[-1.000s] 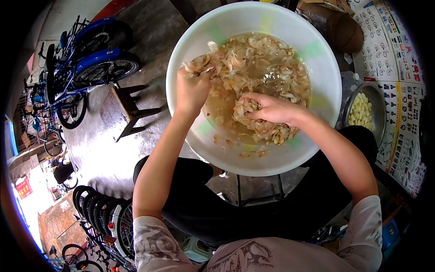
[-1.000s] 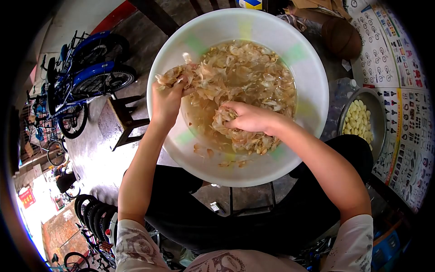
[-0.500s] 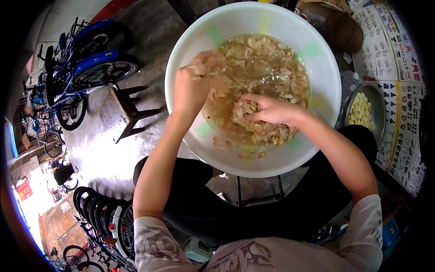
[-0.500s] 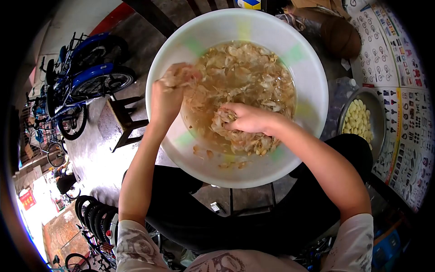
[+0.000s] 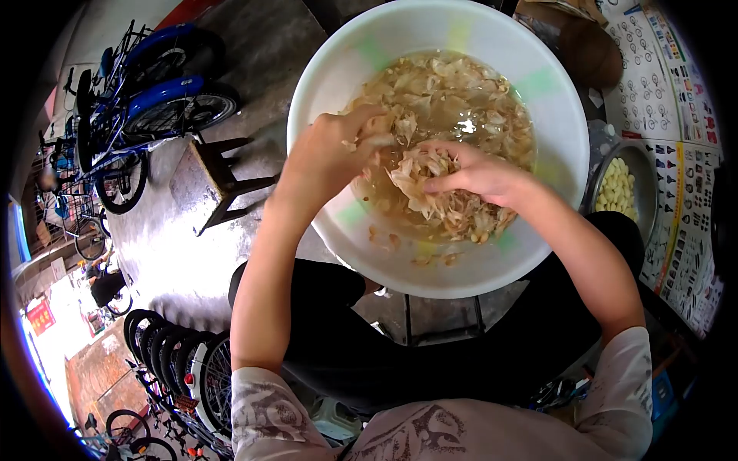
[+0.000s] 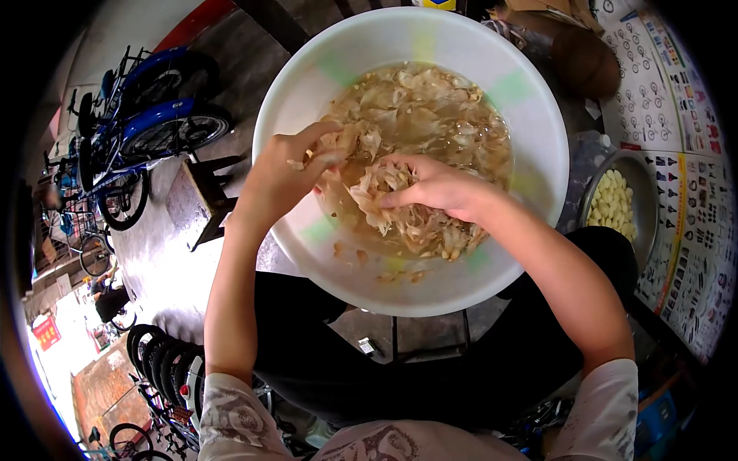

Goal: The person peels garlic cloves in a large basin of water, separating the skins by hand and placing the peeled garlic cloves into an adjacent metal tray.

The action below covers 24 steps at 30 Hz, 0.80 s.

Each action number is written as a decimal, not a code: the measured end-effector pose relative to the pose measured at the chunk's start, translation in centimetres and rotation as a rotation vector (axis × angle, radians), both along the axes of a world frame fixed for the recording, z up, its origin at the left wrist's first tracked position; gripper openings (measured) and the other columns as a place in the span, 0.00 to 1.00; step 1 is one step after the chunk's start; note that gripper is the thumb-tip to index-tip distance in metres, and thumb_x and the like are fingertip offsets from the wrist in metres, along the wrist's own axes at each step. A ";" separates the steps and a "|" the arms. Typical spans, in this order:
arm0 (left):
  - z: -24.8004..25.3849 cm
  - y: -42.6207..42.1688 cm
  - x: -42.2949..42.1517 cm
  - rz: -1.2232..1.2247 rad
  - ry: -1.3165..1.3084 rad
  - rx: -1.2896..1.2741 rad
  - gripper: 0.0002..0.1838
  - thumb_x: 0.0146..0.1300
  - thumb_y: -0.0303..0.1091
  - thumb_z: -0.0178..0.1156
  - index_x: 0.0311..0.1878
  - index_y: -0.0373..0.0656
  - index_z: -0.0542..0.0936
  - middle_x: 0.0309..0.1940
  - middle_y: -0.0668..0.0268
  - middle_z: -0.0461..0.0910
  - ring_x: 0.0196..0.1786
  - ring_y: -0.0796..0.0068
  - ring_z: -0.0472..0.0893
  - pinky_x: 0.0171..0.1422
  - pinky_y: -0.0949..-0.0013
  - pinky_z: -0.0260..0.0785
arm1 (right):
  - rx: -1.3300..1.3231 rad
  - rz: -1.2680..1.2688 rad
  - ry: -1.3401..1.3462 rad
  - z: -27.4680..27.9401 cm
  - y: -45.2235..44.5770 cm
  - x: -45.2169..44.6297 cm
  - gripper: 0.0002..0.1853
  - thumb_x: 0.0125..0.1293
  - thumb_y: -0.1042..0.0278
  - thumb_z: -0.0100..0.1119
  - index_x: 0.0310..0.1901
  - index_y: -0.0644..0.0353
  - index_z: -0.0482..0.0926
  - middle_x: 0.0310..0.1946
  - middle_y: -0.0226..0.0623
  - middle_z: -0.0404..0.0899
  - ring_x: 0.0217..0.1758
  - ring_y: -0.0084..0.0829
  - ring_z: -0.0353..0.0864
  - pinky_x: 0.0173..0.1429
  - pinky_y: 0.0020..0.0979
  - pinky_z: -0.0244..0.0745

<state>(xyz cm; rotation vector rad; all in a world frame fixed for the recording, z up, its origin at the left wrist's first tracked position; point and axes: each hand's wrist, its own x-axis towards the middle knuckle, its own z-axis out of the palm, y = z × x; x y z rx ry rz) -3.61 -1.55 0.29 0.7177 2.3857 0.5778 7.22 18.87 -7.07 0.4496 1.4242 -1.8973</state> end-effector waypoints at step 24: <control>-3.7 -0.3 1.6 0.293 -0.438 0.544 0.19 0.60 0.28 0.73 0.53 0.31 0.81 0.32 0.66 0.83 0.37 0.83 0.81 0.39 0.75 0.74 | 1.352 0.666 0.986 3.8 1.4 3.1 0.26 0.69 0.48 0.61 0.63 0.53 0.78 0.62 0.42 0.74 0.65 0.44 0.75 0.59 0.44 0.76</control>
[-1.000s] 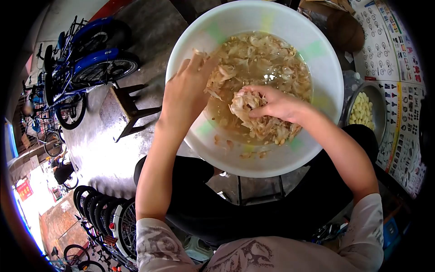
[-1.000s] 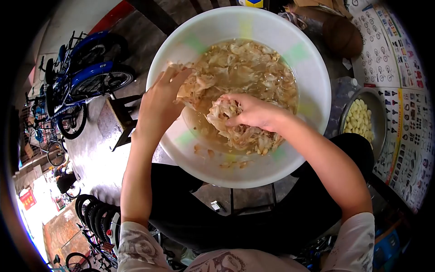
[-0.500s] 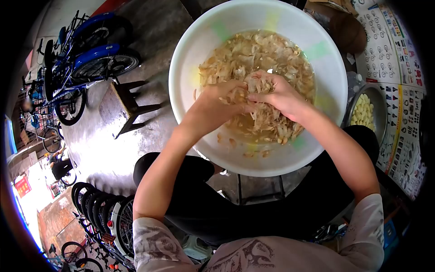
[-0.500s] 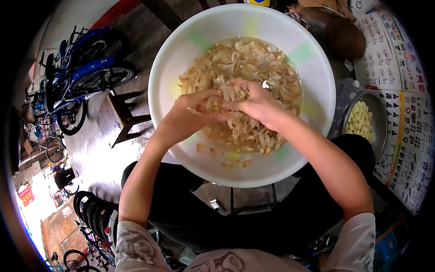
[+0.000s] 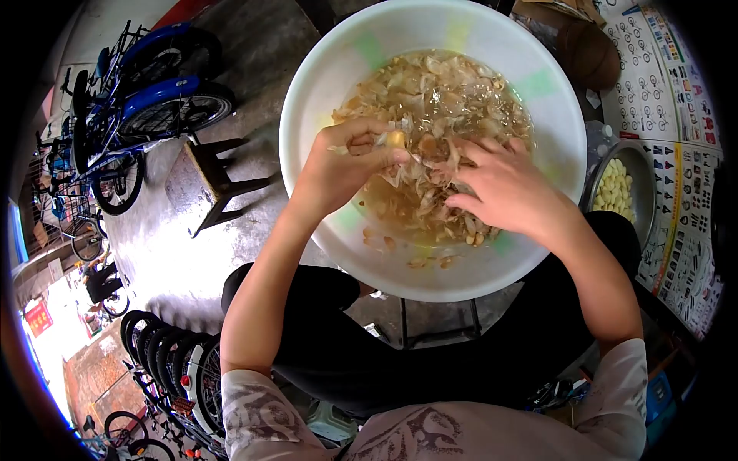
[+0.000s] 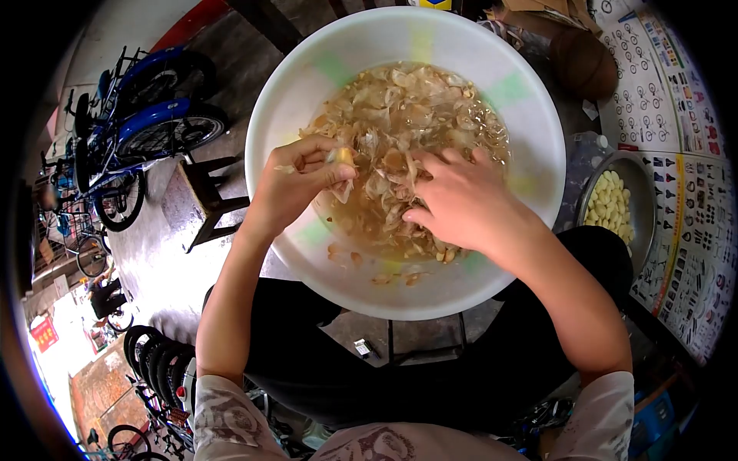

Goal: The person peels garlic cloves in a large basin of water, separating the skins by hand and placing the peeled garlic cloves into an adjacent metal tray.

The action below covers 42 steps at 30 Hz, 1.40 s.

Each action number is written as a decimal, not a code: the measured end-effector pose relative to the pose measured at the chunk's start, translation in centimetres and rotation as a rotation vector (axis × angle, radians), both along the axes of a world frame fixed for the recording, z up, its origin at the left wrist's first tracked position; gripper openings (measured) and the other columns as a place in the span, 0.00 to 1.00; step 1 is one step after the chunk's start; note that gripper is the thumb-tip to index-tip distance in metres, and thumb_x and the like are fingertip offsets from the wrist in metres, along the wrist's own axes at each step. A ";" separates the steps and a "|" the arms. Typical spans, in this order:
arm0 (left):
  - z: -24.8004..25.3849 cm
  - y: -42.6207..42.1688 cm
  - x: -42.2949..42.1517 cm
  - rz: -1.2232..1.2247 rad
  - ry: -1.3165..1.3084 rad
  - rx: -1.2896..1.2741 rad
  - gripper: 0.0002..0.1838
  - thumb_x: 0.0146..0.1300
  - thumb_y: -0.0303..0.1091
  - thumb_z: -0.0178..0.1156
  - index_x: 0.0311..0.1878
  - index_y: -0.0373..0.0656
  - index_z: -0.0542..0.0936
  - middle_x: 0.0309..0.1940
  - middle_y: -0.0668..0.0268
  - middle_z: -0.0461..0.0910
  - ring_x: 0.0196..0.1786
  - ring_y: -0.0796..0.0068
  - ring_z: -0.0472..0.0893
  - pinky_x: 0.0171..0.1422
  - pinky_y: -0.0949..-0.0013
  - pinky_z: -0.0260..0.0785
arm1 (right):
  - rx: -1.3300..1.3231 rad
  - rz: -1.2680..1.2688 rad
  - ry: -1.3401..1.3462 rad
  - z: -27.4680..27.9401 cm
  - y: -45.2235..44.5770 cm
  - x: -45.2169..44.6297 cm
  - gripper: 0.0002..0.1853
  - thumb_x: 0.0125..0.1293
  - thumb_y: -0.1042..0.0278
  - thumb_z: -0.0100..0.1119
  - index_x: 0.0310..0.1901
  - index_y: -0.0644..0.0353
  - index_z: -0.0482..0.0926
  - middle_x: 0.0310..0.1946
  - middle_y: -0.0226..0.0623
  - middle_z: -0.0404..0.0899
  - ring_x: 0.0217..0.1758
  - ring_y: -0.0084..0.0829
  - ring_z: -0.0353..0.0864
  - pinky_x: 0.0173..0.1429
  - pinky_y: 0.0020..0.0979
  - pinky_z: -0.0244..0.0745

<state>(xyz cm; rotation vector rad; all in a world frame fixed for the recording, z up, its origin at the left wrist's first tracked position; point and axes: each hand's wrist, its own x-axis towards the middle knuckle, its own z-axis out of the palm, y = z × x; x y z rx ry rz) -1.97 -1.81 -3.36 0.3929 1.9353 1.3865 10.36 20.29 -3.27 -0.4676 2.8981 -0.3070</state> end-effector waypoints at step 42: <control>-0.9 2.2 0.0 0.137 -0.067 0.088 0.09 0.65 0.30 0.70 0.43 0.33 0.87 0.38 0.64 0.87 0.40 0.83 0.80 0.46 0.76 0.74 | -0.115 -0.254 -0.001 0.4 0.0 -4.0 0.11 0.66 0.66 0.65 0.32 0.67 0.84 0.45 0.44 0.81 0.39 0.43 0.86 0.44 0.40 0.81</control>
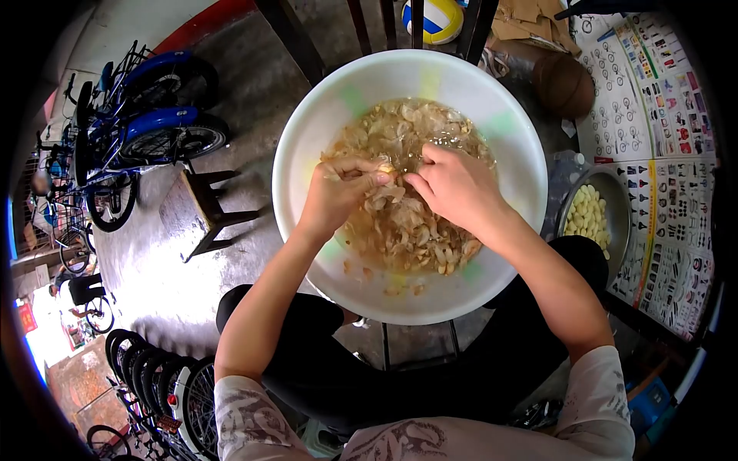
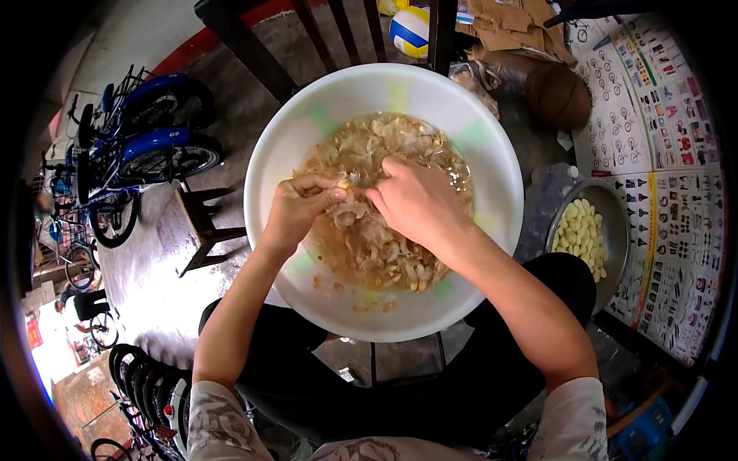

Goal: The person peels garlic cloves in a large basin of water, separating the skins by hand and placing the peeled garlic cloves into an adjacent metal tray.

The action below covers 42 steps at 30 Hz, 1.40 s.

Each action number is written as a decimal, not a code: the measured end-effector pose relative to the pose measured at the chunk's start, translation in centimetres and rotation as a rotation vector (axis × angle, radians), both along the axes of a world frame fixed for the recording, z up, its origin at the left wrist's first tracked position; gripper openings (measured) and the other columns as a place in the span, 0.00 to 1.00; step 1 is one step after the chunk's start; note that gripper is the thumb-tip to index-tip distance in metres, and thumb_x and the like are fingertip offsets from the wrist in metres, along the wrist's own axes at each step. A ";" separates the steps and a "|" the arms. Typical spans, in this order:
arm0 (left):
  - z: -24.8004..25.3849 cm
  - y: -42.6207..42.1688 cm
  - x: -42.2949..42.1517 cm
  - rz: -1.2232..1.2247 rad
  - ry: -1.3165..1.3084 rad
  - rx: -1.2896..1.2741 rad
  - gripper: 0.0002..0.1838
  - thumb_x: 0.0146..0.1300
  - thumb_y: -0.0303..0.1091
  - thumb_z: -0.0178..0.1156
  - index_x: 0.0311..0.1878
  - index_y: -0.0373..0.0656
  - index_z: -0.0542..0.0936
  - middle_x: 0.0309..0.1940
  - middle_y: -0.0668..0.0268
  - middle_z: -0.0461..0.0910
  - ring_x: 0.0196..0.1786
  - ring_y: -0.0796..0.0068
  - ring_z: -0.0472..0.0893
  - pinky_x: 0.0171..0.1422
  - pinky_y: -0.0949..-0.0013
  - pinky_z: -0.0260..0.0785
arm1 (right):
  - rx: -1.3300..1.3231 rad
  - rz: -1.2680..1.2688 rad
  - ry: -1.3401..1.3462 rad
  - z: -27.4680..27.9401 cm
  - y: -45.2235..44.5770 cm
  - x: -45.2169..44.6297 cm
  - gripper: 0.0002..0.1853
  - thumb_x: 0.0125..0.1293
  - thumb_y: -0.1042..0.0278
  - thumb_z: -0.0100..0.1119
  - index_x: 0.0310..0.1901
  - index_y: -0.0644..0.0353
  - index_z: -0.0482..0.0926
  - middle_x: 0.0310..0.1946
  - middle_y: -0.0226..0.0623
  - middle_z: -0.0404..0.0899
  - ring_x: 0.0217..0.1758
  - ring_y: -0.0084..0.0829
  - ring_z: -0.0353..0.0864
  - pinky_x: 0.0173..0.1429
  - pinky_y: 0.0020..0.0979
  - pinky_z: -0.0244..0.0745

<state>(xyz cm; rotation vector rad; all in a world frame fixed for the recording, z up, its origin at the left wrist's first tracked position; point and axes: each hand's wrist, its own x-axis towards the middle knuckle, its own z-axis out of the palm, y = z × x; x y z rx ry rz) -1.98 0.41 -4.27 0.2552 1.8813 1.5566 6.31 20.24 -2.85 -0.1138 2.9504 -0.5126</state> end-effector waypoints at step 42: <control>2.7 -0.4 0.7 -0.125 -0.165 0.140 0.20 0.70 0.33 0.64 0.61 0.33 0.79 0.44 0.61 0.86 0.43 0.73 0.86 0.53 0.70 0.80 | -0.503 0.172 0.590 0.3 -0.6 -1.0 0.06 0.59 0.77 0.67 0.33 0.65 0.77 0.33 0.34 0.76 0.34 0.36 0.82 0.38 0.36 0.80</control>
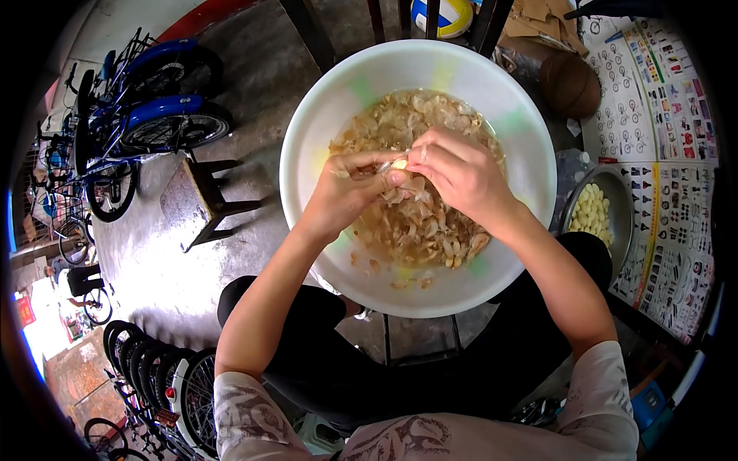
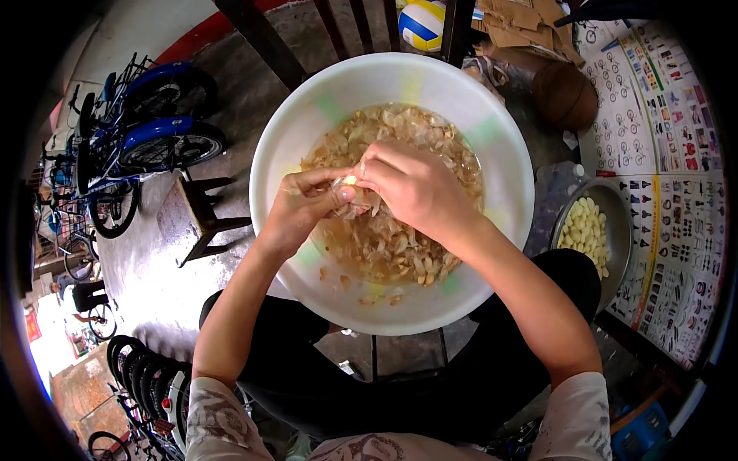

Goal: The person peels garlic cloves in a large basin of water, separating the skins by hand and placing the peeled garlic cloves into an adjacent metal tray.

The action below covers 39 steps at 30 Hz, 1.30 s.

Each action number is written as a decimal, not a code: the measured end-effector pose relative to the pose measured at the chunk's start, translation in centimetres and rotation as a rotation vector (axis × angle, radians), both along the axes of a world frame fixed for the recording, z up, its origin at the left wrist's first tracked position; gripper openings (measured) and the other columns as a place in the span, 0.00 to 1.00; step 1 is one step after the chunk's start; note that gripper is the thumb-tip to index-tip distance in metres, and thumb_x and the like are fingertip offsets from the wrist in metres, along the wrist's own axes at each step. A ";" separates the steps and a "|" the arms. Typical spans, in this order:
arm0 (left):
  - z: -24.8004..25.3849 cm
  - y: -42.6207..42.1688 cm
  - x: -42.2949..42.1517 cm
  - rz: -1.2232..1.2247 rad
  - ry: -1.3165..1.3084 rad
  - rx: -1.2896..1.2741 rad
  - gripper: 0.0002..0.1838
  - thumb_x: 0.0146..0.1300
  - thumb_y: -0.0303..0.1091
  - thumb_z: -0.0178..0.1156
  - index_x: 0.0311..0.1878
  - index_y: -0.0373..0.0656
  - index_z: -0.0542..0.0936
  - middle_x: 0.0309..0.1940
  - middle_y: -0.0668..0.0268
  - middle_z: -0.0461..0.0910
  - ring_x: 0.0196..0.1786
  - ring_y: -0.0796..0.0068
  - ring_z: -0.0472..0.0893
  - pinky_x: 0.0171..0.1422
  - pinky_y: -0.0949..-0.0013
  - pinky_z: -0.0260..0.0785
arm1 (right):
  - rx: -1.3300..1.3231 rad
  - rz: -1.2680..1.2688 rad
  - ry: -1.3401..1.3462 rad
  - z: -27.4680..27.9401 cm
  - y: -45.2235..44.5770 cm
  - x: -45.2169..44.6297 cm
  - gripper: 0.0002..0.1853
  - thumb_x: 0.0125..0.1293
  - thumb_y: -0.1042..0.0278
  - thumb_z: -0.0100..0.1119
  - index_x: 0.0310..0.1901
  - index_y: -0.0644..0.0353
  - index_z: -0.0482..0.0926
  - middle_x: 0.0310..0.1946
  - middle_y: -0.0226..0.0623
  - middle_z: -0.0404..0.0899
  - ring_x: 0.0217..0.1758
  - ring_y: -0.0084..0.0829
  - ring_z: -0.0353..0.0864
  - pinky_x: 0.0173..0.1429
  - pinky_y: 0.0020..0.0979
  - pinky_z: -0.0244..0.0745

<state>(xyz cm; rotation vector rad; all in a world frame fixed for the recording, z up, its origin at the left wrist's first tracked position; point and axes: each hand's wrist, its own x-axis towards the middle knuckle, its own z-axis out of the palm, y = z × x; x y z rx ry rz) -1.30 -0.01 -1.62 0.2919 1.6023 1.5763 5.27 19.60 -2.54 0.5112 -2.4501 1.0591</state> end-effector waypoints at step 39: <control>-0.7 0.4 1.0 0.119 0.222 -0.098 0.12 0.69 0.29 0.66 0.50 0.31 0.83 0.39 0.62 0.86 0.42 0.78 0.84 0.50 0.72 0.76 | -0.504 -0.141 -0.258 0.2 -0.9 0.8 0.17 0.58 0.83 0.66 0.50 0.62 0.82 0.32 0.38 0.87 0.35 0.29 0.89 0.43 0.27 0.84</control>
